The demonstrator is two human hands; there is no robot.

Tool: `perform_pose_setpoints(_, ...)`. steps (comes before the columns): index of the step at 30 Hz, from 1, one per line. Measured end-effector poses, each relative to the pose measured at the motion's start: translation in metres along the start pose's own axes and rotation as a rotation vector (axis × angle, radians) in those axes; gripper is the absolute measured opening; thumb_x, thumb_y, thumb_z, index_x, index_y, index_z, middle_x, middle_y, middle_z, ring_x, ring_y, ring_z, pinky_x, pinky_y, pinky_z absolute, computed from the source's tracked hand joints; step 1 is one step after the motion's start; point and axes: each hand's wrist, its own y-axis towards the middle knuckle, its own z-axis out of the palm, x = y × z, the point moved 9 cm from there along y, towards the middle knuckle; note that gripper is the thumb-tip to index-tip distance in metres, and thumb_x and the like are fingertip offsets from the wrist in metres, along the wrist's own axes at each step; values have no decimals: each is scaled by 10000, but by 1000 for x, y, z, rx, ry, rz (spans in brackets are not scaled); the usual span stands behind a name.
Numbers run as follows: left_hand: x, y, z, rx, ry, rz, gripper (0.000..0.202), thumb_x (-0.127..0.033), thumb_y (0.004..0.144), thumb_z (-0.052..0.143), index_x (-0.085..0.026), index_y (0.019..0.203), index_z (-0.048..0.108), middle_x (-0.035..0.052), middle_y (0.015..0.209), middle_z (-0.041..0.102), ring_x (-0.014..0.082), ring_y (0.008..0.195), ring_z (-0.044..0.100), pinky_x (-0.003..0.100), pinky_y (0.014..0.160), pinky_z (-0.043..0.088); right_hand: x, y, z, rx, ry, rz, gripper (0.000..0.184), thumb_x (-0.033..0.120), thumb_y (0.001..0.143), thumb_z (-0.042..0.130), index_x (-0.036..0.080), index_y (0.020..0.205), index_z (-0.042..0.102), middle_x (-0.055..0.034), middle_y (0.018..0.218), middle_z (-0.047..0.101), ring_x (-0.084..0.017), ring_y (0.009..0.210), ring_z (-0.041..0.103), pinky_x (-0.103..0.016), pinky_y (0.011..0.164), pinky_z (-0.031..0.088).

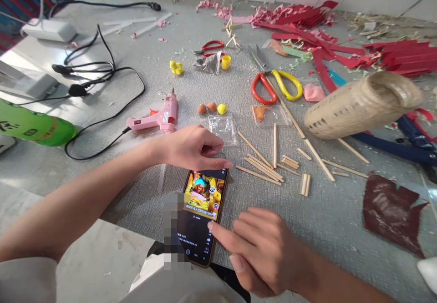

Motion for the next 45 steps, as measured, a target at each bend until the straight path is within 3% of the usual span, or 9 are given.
perform_pose_setpoints(12,-1,0,0,-5,3,0,527,-513,890,626,-177,605,337,-67,536,302,72,538,191,294,541,190,2,3,5,20,-13,-4,446,157,996,278,50,1341,539,5,653,573,-166,553,484,-352,560,302)
perform_pose_setpoints(18,-1,0,1,8,2,0,521,-510,894,615,-184,603,332,-66,542,317,73,547,192,302,569,186,18,-4,17,94,76,-195,533,424,1076,203,135,1297,593,24,611,538,-164,509,432,-358,544,225)
perform_pose_setpoints(21,0,0,0,2,6,-15,522,-516,891,616,-185,604,331,-66,539,314,72,545,192,302,571,183,16,-7,19,94,103,-169,620,482,1083,120,143,1292,595,17,616,538,-168,524,436,-360,556,213)
perform_pose_setpoints(29,0,-2,1,16,3,-25,518,-495,888,624,-182,606,322,-63,551,303,71,550,192,303,573,178,15,-12,18,89,128,-164,507,288,1029,222,98,1345,569,15,628,506,-172,531,394,-354,572,213)
perform_pose_setpoints(36,-1,0,0,8,9,-18,515,-498,886,617,-180,604,326,-65,544,308,70,544,199,300,569,183,15,-1,13,114,63,-152,459,191,928,328,74,1280,598,18,616,513,-168,521,411,-342,533,239)
perform_pose_setpoints(42,-1,-1,0,13,-6,-26,503,-487,879,618,-184,601,329,-64,543,329,73,545,207,305,573,187,-9,-2,0,-60,23,91,536,84,897,335,15,1387,541,3,663,503,-155,563,445,-340,535,294)
perform_pose_setpoints(45,-2,-1,0,14,-9,-27,499,-471,879,622,-184,602,321,-64,546,325,72,548,200,301,571,184,-7,-4,-3,-100,43,58,555,77,883,332,-13,1395,527,2,659,471,-156,557,427,-336,523,283)
